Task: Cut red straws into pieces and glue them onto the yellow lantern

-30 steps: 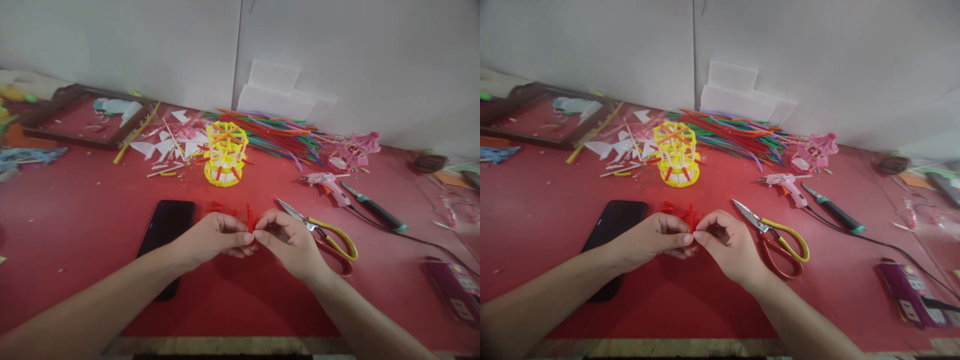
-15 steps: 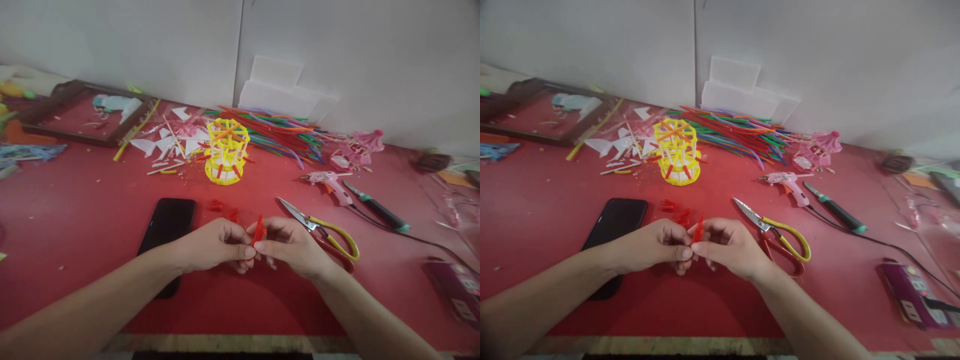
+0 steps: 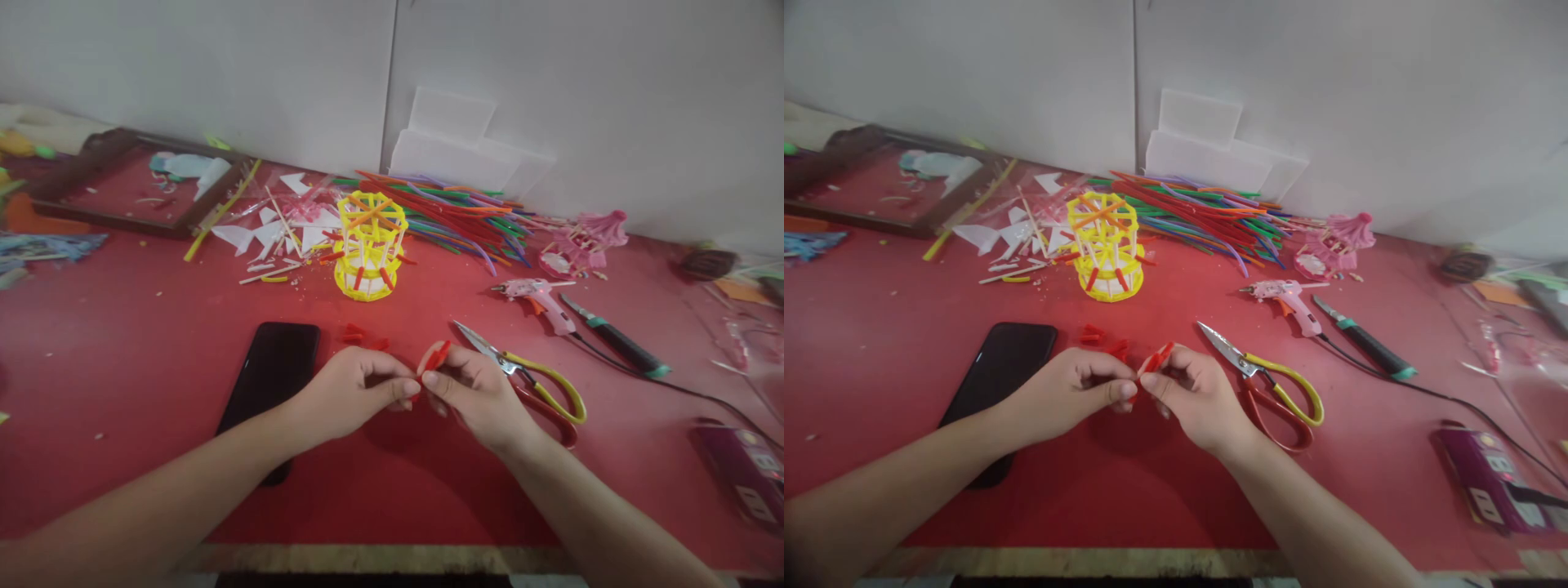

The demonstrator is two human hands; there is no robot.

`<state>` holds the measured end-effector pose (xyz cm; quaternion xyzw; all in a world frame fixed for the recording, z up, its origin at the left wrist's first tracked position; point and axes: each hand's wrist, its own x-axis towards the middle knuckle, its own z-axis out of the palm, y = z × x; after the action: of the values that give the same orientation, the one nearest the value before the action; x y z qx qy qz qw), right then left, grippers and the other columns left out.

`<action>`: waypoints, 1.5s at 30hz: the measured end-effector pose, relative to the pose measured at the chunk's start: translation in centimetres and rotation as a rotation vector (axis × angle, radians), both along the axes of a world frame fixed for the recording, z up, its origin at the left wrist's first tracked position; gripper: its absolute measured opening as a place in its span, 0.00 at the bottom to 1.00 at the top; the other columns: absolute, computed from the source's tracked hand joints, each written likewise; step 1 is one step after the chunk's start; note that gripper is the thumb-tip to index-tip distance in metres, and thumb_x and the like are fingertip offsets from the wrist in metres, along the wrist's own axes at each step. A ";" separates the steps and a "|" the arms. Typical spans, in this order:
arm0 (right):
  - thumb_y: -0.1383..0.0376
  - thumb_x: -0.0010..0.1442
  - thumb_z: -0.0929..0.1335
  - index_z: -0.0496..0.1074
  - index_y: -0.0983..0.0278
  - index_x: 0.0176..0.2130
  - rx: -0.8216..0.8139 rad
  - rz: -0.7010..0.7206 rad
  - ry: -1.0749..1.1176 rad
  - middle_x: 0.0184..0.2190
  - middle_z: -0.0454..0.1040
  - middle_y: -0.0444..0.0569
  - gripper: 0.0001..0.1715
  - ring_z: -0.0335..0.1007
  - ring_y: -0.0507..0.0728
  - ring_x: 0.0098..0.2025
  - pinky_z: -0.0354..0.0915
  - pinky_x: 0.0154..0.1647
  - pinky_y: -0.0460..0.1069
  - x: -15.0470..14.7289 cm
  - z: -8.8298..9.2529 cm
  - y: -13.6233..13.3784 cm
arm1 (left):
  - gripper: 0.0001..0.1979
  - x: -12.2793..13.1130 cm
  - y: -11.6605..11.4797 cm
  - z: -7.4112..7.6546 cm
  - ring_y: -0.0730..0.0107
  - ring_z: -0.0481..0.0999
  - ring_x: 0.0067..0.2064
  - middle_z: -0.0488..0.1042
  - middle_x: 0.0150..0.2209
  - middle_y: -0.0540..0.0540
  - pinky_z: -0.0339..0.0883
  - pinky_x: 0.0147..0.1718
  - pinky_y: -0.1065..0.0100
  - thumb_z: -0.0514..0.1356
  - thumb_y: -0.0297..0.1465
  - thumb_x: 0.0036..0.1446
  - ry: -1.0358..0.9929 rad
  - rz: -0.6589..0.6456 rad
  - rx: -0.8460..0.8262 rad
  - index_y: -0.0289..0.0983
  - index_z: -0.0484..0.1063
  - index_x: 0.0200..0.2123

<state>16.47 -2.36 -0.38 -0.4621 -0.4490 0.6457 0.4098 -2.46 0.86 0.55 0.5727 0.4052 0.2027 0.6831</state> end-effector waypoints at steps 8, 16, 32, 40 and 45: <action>0.57 0.48 0.78 0.73 0.65 0.28 -0.135 -0.133 0.240 0.20 0.69 0.40 0.17 0.61 0.47 0.19 0.57 0.17 0.42 -0.6 0.0 0.1 | 0.16 0.1 -0.8 0.4 0.70 0.81 0.37 0.81 0.33 0.53 0.73 0.39 0.73 0.71 0.30 0.47 -0.085 0.078 0.152 0.40 0.75 0.40; 0.55 0.51 0.76 0.73 0.64 0.30 -0.080 -0.047 0.132 0.21 0.70 0.41 0.17 0.61 0.47 0.19 0.57 0.18 0.44 -0.3 -0.3 0.0 | 0.11 0.0 -0.5 0.3 0.70 0.80 0.36 0.76 0.32 0.52 0.73 0.36 0.71 0.69 0.30 0.50 -0.047 0.087 0.159 0.39 0.69 0.33; 0.59 0.58 0.70 0.70 0.62 0.29 0.175 -0.102 -0.211 0.26 0.68 0.43 0.10 0.63 0.49 0.25 0.60 0.23 0.46 -0.8 -0.2 -0.4 | 0.08 0.3 -0.2 0.2 0.67 0.80 0.35 0.79 0.31 0.50 0.71 0.35 0.69 0.67 0.33 0.51 0.130 0.081 0.191 0.38 0.73 0.33; 0.62 0.60 0.69 0.73 0.62 0.31 0.314 -0.048 -0.328 0.31 0.71 0.46 0.07 0.69 0.53 0.32 0.64 0.31 0.48 -0.6 0.3 -0.4 | 0.07 0.0 0.2 -0.8 0.69 0.77 0.33 0.79 0.30 0.50 0.68 0.34 0.69 0.68 0.36 0.50 0.074 0.044 0.104 0.38 0.78 0.30; 0.63 0.60 0.69 0.73 0.61 0.32 0.321 -0.033 -0.329 0.32 0.72 0.46 0.05 0.70 0.53 0.34 0.66 0.33 0.49 -0.6 0.3 -0.4 | 0.10 -0.2 0.4 -0.9 0.72 0.74 0.28 0.76 0.26 0.50 0.66 0.30 0.70 0.69 0.37 0.48 0.034 0.050 0.029 0.36 0.77 0.27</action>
<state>15.90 -2.73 -0.09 -0.4974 -0.5991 0.4753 0.4096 -2.61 1.25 -0.38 0.5758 0.4280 0.2159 0.6623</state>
